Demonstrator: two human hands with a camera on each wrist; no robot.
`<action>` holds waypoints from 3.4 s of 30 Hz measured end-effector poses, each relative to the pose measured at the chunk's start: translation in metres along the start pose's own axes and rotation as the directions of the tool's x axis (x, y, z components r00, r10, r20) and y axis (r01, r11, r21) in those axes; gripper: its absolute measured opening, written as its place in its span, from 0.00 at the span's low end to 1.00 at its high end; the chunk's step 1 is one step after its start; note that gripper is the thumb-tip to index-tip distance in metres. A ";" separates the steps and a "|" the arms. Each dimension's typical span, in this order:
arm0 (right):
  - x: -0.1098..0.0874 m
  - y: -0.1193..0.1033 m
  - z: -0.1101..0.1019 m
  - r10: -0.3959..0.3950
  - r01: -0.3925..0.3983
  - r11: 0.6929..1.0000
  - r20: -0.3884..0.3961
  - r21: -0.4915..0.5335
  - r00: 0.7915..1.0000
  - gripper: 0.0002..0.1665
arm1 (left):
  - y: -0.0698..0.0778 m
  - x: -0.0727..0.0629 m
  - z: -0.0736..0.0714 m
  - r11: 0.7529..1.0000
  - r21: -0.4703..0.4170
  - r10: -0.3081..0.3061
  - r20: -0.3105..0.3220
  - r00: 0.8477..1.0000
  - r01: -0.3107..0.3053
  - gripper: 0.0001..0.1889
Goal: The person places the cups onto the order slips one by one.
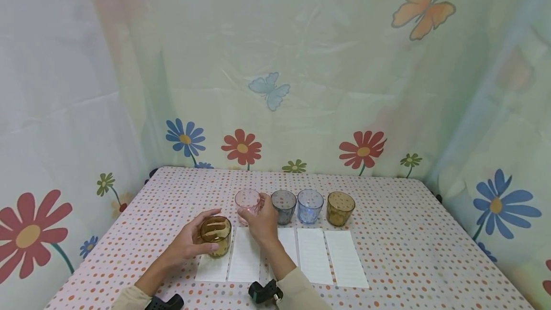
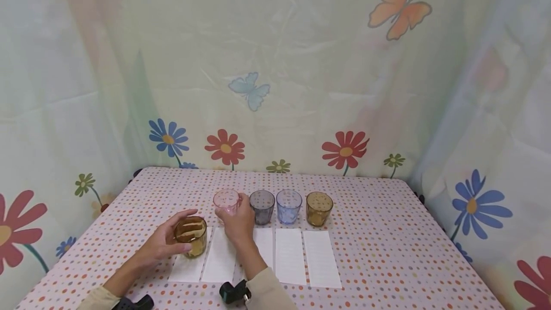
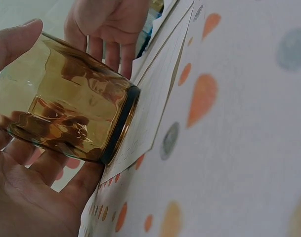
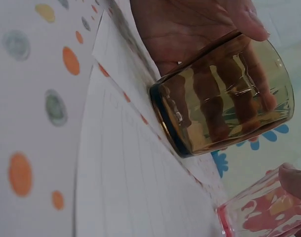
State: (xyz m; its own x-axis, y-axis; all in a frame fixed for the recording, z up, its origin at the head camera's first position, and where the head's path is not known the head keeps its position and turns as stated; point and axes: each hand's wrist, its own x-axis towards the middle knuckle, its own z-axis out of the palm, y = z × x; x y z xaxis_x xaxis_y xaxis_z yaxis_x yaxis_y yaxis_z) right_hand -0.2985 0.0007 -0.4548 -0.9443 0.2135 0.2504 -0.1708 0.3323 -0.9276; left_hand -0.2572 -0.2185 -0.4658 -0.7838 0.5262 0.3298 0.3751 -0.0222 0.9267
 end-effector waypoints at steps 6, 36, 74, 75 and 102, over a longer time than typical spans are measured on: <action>0.001 -0.008 -0.004 0.020 -0.020 1.000 0.010 0.001 1.000 0.45 | 0.000 0.001 0.000 1.000 -0.007 0.008 0.006 1.000 -0.008 0.40; 0.002 -0.028 -0.029 0.076 -0.084 0.996 0.197 0.034 0.978 0.43 | 0.001 0.000 -0.002 0.999 0.014 -0.033 -0.009 0.999 0.033 0.38; 0.007 -0.017 -0.079 -0.131 0.001 0.974 0.553 0.228 0.823 0.37 | 0.001 -0.001 -0.003 1.000 0.005 -0.016 0.001 1.000 0.016 0.37; 0.007 -0.017 -0.079 -0.130 0.003 0.975 0.555 0.224 0.822 0.36 | 0.001 -0.001 -0.003 1.000 0.004 -0.013 0.003 1.000 0.013 0.37; 0.010 -0.008 -0.090 -0.145 -0.051 0.960 0.643 0.276 0.752 0.39 | 0.000 -0.001 -0.002 0.999 0.007 -0.034 -0.007 0.999 0.034 0.36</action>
State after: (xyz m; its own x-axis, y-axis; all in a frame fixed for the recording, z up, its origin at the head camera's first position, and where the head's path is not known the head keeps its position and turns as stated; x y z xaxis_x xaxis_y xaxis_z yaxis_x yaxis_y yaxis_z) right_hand -0.2808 0.0822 -0.4198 -0.8660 -0.4787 0.1443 -0.1932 0.0543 -0.9797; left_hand -0.2572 -0.2206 -0.4654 -0.7993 0.5209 0.2996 0.3519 0.0017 0.9360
